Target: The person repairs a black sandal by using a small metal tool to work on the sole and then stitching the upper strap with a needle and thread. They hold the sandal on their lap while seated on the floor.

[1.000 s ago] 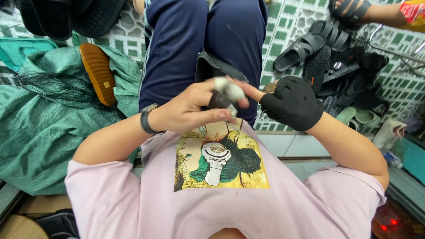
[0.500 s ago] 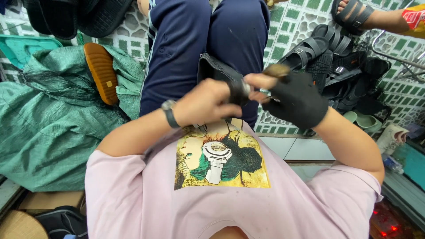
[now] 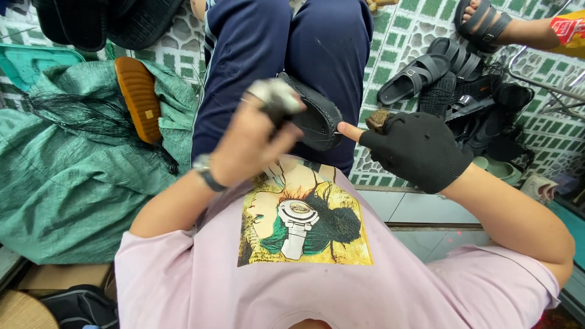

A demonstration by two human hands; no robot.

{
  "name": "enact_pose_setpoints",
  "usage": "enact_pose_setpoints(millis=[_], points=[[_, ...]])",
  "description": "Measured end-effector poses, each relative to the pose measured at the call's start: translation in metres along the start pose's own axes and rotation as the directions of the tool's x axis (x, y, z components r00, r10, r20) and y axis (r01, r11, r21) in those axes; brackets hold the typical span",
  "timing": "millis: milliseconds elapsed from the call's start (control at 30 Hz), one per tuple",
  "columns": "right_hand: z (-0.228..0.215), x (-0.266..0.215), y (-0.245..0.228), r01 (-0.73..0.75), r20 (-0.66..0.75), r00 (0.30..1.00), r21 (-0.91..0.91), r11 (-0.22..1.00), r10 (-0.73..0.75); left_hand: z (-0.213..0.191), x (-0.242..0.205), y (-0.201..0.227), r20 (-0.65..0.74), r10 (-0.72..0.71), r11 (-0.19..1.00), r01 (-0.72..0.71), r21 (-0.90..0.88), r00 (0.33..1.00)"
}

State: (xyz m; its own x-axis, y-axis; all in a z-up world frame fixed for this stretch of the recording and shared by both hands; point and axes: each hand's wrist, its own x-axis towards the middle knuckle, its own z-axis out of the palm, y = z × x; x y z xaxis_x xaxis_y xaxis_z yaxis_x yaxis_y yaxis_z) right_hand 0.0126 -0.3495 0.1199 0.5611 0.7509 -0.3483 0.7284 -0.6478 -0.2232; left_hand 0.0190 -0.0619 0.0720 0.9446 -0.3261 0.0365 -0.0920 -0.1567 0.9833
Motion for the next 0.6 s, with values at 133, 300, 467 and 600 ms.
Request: enact_pose_setpoints(millis=[133,300,467,600], points=[[-0.004,-0.002,-0.002,-0.033,0.113,0.993,-0.080,0.996,0.042,0.049,-0.019,-0.034,0.163,0.076,0.997,-0.080,0.014,0.984],[-0.011,-0.003,-0.007,-0.133,0.192,0.967,-0.179,0.975,0.168,0.065,-0.016,-0.044,0.148,0.098,0.992,-0.108,0.059,0.984],[-0.009,-0.002,0.001,-0.106,0.293,0.947,-0.107,0.989,0.133,0.065,-0.013,-0.041,0.120,0.083,0.996,-0.085,0.012,0.989],[-0.002,-0.008,0.003,-0.055,0.204,0.975,-0.169,0.984,0.089,0.066,-0.013,-0.042,0.109,0.060,0.998,-0.062,0.016,0.992]])
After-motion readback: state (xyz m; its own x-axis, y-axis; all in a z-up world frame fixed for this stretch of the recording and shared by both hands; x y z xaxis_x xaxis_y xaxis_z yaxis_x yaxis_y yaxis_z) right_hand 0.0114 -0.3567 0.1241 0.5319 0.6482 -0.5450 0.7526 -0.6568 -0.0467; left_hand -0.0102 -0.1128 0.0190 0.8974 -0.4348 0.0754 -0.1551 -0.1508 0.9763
